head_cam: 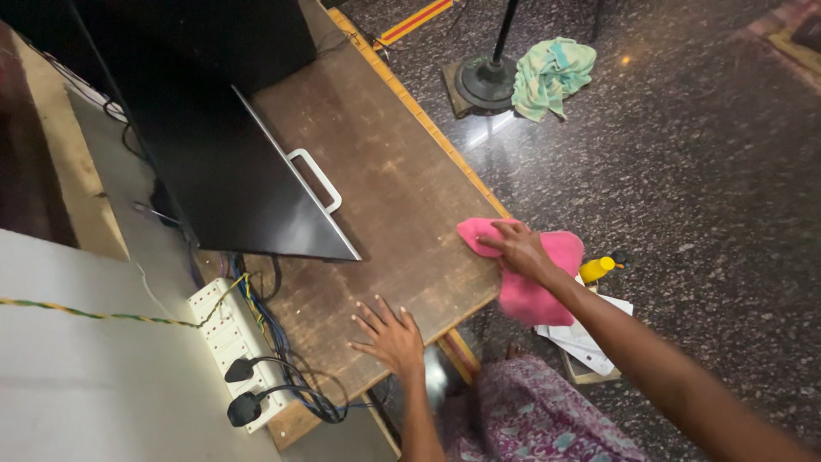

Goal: The person cleans a computer monitor, tower, keyboard, and mouse by wiping them with a pink cloth and using their hands to move and reposition the items.

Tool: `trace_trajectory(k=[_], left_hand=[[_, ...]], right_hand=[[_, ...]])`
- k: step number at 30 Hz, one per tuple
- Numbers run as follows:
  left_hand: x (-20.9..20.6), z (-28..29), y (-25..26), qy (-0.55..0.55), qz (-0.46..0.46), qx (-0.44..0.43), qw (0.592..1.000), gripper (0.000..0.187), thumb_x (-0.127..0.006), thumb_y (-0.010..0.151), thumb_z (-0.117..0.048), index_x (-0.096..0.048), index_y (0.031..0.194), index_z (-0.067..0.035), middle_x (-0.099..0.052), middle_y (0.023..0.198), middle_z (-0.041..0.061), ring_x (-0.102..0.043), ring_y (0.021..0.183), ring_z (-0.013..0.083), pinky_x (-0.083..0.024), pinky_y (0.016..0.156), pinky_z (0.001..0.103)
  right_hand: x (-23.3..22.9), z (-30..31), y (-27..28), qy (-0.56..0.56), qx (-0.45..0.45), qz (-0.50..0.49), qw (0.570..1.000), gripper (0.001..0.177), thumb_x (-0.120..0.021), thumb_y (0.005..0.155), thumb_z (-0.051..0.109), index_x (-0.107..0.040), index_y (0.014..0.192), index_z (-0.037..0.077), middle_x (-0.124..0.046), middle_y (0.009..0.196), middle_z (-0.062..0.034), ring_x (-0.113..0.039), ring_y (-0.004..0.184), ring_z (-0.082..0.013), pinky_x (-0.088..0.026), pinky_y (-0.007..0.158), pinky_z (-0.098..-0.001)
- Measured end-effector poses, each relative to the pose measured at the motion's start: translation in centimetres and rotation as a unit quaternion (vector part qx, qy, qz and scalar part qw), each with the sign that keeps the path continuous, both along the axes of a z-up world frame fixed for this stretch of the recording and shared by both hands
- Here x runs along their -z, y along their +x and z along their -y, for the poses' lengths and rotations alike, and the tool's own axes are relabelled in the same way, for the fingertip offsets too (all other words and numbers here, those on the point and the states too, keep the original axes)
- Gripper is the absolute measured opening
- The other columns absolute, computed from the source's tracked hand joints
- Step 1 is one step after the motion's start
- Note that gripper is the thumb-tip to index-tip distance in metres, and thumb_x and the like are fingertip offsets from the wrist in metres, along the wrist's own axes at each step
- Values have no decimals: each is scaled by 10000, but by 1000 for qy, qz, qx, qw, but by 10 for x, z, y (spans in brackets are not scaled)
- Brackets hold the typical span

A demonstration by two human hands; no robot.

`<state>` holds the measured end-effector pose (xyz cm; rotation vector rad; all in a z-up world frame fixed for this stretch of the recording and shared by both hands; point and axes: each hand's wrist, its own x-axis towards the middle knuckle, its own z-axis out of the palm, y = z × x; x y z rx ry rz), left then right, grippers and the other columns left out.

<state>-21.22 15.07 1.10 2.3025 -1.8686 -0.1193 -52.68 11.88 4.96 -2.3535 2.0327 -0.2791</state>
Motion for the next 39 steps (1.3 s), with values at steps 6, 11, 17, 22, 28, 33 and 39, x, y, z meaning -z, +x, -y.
trace_trajectory(k=[6, 11, 17, 22, 28, 33, 39], left_hand=[[10, -2, 7, -26, 17, 84, 996, 642, -512, 952, -447, -400, 1541, -216, -232, 1650, 157, -207, 1519, 379, -83, 1139, 761], [12, -8, 7, 1, -2, 116, 993, 646, -500, 964, -439, -371, 1552, -207, -209, 1666, 145, -181, 1530, 387, -70, 1155, 742], [-4, -1, -4, 36, -10, 99, 994, 683, -531, 958, -464, -348, 1559, -198, -156, 1662, 186, -143, 1522, 417, -58, 1144, 757], [-9, 16, -28, 35, -28, 60, 997, 736, -553, 943, -518, -339, 1563, -181, -118, 1652, 262, -115, 1520, 473, -55, 1149, 743], [-7, 22, -34, 23, -17, 38, 999, 739, -553, 946, -519, -341, 1565, -177, -125, 1663, 240, -111, 1531, 449, -57, 1181, 702], [7, 20, -46, 26, -29, -31, 999, 713, -562, 932, -498, -362, 1569, -250, -151, 1674, 203, -150, 1550, 369, -73, 1196, 676], [20, 20, -55, -46, -4, -85, 995, 646, -556, 938, -483, -451, 1529, -245, -253, 1677, 145, -249, 1541, 334, -113, 1206, 669]], right_hand=[[7, -30, 10, -40, 29, 19, 999, 551, -756, 740, 212, -701, 1265, 369, -566, 1415, -53, -596, 1179, -326, -557, 780, -481], [9, -54, 19, -71, 33, 37, 996, 552, -701, 758, 174, -692, 1281, 351, -561, 1431, -56, -590, 1232, -322, -546, 744, -453], [2, -49, 20, -22, 63, -1, 998, 609, -705, 743, 155, -669, 1308, 380, -535, 1451, -39, -543, 1268, -280, -514, 742, -468], [-1, -42, 20, 45, 87, 33, 995, 585, -690, 751, 147, -663, 1280, 397, -524, 1465, -21, -525, 1300, -284, -517, 744, -464], [9, -50, 22, 24, 72, -11, 997, 659, -646, 780, 88, -615, 1363, 395, -488, 1511, -81, -511, 1301, -300, -516, 718, -423], [18, -68, 17, 63, 40, -2, 997, 653, -641, 818, 102, -577, 1398, 396, -457, 1527, -64, -483, 1319, -279, -493, 728, -433], [-7, -96, -8, 56, -16, 42, 997, 726, -696, 710, 82, -600, 1378, 350, -445, 1493, -98, -454, 1314, -317, -467, 815, -516]])
